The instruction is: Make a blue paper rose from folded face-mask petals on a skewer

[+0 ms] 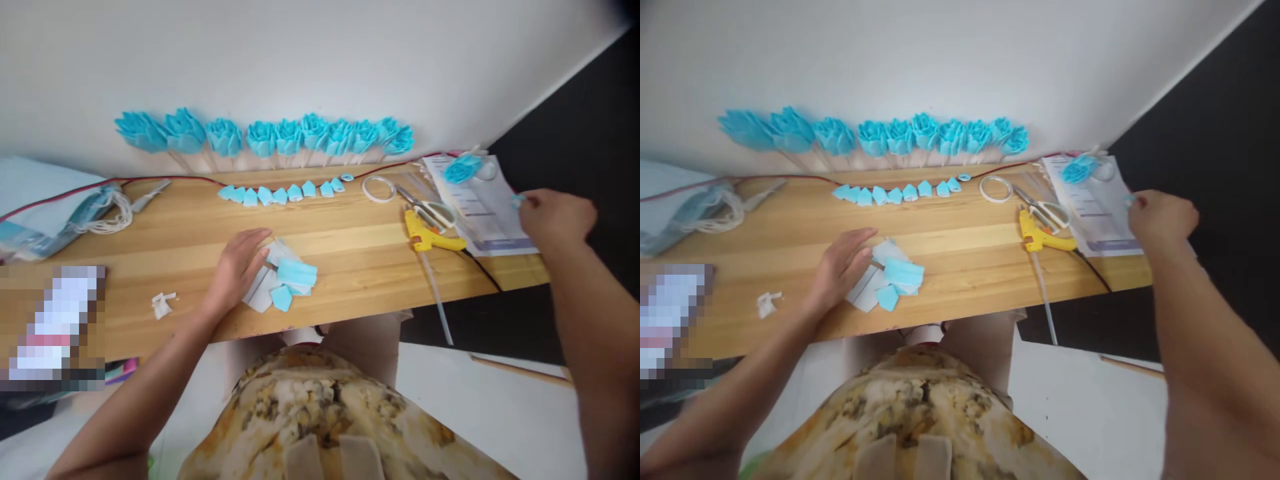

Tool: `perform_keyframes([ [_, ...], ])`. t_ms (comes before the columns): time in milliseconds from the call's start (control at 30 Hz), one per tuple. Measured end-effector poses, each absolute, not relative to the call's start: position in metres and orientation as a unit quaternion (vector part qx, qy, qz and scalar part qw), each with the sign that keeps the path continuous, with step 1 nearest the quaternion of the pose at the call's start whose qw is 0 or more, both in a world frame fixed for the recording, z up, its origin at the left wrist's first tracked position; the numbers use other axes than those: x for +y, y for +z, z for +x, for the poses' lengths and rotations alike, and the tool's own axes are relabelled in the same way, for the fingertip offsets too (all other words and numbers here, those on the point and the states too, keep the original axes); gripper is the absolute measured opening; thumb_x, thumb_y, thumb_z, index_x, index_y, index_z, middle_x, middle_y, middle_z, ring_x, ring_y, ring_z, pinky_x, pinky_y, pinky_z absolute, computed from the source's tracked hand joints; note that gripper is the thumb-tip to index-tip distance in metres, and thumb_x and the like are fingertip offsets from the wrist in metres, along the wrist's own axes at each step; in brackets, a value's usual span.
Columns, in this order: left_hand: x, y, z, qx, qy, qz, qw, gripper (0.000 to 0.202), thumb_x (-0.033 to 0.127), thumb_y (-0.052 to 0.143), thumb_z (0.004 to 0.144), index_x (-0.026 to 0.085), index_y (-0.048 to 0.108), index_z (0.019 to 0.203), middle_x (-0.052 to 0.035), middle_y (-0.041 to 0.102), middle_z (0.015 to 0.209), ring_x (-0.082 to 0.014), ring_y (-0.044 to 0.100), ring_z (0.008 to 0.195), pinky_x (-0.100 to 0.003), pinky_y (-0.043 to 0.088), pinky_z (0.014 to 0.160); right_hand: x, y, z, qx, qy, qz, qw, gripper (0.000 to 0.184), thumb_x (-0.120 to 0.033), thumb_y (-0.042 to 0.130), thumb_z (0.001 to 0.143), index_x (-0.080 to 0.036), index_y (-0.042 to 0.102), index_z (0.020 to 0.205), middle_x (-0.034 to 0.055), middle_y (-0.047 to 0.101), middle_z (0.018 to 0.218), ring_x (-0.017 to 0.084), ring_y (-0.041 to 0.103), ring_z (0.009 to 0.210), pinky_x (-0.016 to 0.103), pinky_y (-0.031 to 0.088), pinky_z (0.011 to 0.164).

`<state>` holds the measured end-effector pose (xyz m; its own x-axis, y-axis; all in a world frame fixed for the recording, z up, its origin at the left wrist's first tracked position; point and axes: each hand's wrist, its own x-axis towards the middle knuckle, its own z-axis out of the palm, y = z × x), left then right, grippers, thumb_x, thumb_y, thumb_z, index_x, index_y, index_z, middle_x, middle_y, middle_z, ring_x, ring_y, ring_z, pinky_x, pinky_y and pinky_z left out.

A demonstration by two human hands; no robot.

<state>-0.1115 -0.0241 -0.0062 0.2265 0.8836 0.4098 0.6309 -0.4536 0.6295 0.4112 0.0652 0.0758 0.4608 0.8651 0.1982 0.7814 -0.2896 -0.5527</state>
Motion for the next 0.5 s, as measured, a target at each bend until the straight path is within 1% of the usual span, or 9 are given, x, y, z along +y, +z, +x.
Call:
perform_keyframes([
  [33, -0.024, -0.005, -0.113, 0.508, 0.39, 0.746, 0.183, 0.041, 0.04, 0.052, 0.101, 0.015, 0.067, 0.129, -0.0148, 0.069, 0.132, -0.0275, 0.063, 0.126, -0.047, 0.048, 0.11, 0.063, 0.075, 0.401, -0.494, 0.051, -0.807, 0.32, 0.026, -0.017, 0.059, 0.097, -0.013, 0.081, 0.084, 0.0262, 0.074, 0.112, 0.015, 0.066, 0.081, 0.042, 0.035, 0.062],
  [67, -0.024, -0.002, -0.113, 0.519, 0.402, 0.727, 0.202, 0.041, 0.041, 0.053, 0.1, 0.015, 0.067, 0.129, -0.0149, 0.069, 0.133, -0.0274, 0.062, 0.127, -0.046, 0.048, 0.111, 0.059, 0.074, 0.386, -0.468, 0.055, -0.807, 0.356, 0.017, -0.016, 0.067, 0.091, -0.014, 0.082, 0.1, 0.0246, 0.075, 0.111, 0.014, 0.065, 0.078, 0.041, 0.038, 0.064],
  [100, -0.023, 0.001, -0.113, 0.527, 0.411, 0.71, 0.223, 0.042, 0.042, 0.054, 0.099, 0.015, 0.068, 0.128, -0.0147, 0.069, 0.133, -0.0273, 0.062, 0.127, -0.046, 0.047, 0.111, 0.054, 0.073, 0.368, -0.466, 0.079, -0.782, 0.405, 0.029, -0.015, 0.072, 0.087, -0.015, 0.079, 0.114, 0.022, 0.076, 0.109, 0.012, 0.063, 0.074, 0.04, 0.041, 0.067],
  [133, -0.022, 0.005, -0.113, 0.529, 0.415, 0.698, 0.246, 0.042, 0.043, 0.055, 0.098, 0.016, 0.068, 0.127, -0.0144, 0.069, 0.134, -0.0271, 0.062, 0.128, -0.045, 0.047, 0.112, 0.048, 0.069, 0.346, -0.476, 0.136, -0.748, 0.442, 0.034, -0.015, 0.073, 0.085, -0.017, 0.078, 0.118, 0.0182, 0.076, 0.105, 0.011, 0.062, 0.07, 0.038, 0.044, 0.069],
  [167, -0.019, 0.011, -0.111, 0.527, 0.416, 0.69, 0.269, 0.041, 0.044, 0.056, 0.098, 0.017, 0.069, 0.126, -0.0139, 0.069, 0.133, -0.0268, 0.062, 0.128, -0.044, 0.046, 0.112, 0.042, 0.065, 0.321, -0.507, 0.219, -0.698, 0.455, 0.034, -0.019, 0.07, 0.087, -0.02, 0.078, 0.121, 0.0143, 0.076, 0.103, 0.011, 0.062, 0.071, 0.037, 0.046, 0.072],
  [233, -0.011, 0.022, -0.104, 0.509, 0.41, 0.692, 0.308, 0.041, 0.047, 0.058, 0.097, 0.019, 0.07, 0.125, -0.0126, 0.07, 0.133, -0.0264, 0.062, 0.127, -0.044, 0.046, 0.112, 0.035, 0.054, 0.267, -0.553, 0.364, -0.608, 0.438, 0.034, -0.024, 0.072, 0.084, -0.025, 0.078, 0.118, 0.0062, 0.075, 0.095, 0.012, 0.062, 0.072, 0.035, 0.049, 0.073],
  [300, -0.002, 0.034, -0.093, 0.483, 0.4, 0.7, 0.341, 0.043, 0.049, 0.06, 0.095, 0.021, 0.069, 0.127, -0.012, 0.07, 0.133, -0.0265, 0.063, 0.123, -0.045, 0.046, 0.11, 0.036, 0.042, 0.215, -0.559, 0.47, -0.523, 0.439, 0.036, -0.028, 0.075, 0.078, -0.026, 0.078, 0.114, 0.0015, 0.072, 0.088, 0.013, 0.062, 0.072, 0.032, 0.052, 0.072],
  [400, 0.012, 0.042, -0.077, 0.444, 0.377, 0.692, 0.427, 0.048, 0.054, 0.062, 0.092, 0.021, 0.069, 0.126, -0.0113, 0.07, 0.132, -0.0279, 0.064, 0.12, -0.045, 0.048, 0.105, 0.043, 0.029, 0.156, -0.553, 0.554, -0.444, 0.436, 0.042, -0.034, 0.076, 0.075, -0.025, 0.076, 0.116, -0.0005, 0.071, 0.084, 0.013, 0.062, 0.073, 0.03, 0.052, 0.072],
  [500, 0.018, 0.037, -0.069, 0.424, 0.377, 0.641, 0.517, 0.05, 0.059, 0.065, 0.088, 0.02, 0.07, 0.119, -0.0106, 0.072, 0.123, -0.0292, 0.063, 0.119, -0.041, 0.048, 0.1, 0.049, 0.025, 0.123, -0.545, 0.584, -0.41, 0.441, 0.043, -0.034, 0.075, 0.074, -0.024, 0.074, 0.116, 0.0005, 0.073, 0.091, 0.014, 0.064, 0.081, 0.029, 0.053, 0.076],
])
